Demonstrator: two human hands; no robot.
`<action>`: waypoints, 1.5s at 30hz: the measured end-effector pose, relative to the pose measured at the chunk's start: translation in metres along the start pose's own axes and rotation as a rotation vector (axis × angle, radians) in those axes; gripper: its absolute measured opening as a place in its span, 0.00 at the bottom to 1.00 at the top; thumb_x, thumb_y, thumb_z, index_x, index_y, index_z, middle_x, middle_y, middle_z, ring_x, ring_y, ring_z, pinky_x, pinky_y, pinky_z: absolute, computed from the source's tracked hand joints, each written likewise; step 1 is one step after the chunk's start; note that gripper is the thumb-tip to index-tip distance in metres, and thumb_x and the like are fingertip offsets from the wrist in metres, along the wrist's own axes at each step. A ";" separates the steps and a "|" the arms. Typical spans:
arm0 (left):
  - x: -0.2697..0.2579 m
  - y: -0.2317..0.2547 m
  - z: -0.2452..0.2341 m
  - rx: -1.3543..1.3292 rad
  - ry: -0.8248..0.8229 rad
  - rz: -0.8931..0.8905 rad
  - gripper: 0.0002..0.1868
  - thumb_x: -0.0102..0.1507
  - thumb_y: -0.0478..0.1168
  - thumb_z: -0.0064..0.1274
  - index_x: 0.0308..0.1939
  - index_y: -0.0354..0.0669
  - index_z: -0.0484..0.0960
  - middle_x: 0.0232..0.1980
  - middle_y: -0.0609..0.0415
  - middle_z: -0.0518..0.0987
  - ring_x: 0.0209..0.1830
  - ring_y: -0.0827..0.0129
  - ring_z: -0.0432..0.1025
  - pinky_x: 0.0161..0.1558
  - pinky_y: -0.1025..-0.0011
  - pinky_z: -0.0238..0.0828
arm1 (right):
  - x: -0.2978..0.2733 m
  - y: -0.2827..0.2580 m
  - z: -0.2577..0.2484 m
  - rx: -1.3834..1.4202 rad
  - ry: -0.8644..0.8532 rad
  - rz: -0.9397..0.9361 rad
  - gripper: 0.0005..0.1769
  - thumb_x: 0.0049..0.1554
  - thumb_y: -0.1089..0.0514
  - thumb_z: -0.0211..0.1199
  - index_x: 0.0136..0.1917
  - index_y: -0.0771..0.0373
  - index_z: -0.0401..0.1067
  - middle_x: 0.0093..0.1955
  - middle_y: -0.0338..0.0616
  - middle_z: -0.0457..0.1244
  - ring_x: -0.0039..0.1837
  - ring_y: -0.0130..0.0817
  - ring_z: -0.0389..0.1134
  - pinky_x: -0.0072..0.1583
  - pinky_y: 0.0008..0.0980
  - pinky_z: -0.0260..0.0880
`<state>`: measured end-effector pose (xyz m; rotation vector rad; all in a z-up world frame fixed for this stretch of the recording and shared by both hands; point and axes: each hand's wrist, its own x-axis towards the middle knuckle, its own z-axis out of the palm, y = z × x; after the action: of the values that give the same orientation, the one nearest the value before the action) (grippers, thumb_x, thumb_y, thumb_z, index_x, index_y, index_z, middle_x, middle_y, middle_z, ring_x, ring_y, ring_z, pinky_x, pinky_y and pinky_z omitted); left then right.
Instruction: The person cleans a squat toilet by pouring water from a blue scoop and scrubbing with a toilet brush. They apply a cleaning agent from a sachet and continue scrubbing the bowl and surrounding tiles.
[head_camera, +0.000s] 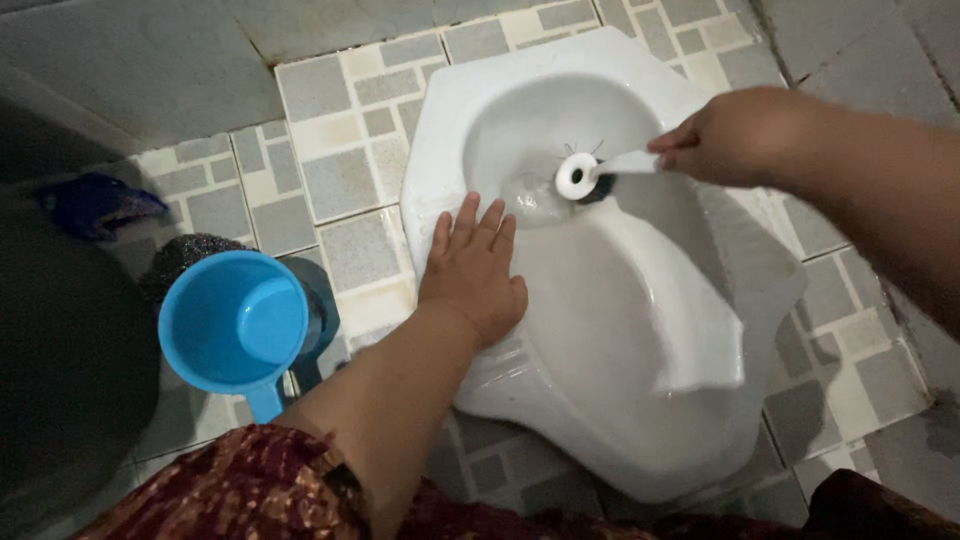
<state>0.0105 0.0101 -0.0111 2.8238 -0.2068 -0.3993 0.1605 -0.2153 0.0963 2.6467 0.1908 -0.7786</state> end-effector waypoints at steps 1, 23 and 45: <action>0.000 -0.001 0.000 -0.002 0.008 0.001 0.40 0.62 0.51 0.43 0.77 0.43 0.55 0.83 0.53 0.46 0.83 0.56 0.30 0.78 0.53 0.24 | -0.001 -0.005 0.006 0.034 -0.007 -0.016 0.22 0.66 0.37 0.53 0.72 0.27 0.71 0.65 0.37 0.69 0.64 0.40 0.70 0.69 0.49 0.67; 0.000 0.002 -0.002 0.000 -0.012 -0.020 0.39 0.62 0.50 0.42 0.77 0.43 0.54 0.83 0.54 0.46 0.83 0.59 0.30 0.77 0.56 0.24 | 0.001 0.027 -0.001 -0.129 0.038 -0.017 0.24 0.64 0.33 0.53 0.72 0.27 0.70 0.68 0.39 0.69 0.68 0.43 0.68 0.72 0.53 0.64; 0.004 -0.002 -0.001 0.013 -0.022 -0.015 0.39 0.62 0.49 0.41 0.76 0.43 0.54 0.82 0.54 0.45 0.83 0.59 0.29 0.77 0.56 0.23 | -0.006 0.019 0.027 -0.025 -0.018 0.006 0.25 0.66 0.32 0.46 0.75 0.23 0.65 0.66 0.43 0.69 0.66 0.45 0.69 0.69 0.52 0.66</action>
<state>0.0143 0.0117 -0.0121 2.8361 -0.1936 -0.4344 0.1469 -0.2429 0.0847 2.6149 0.1868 -0.7925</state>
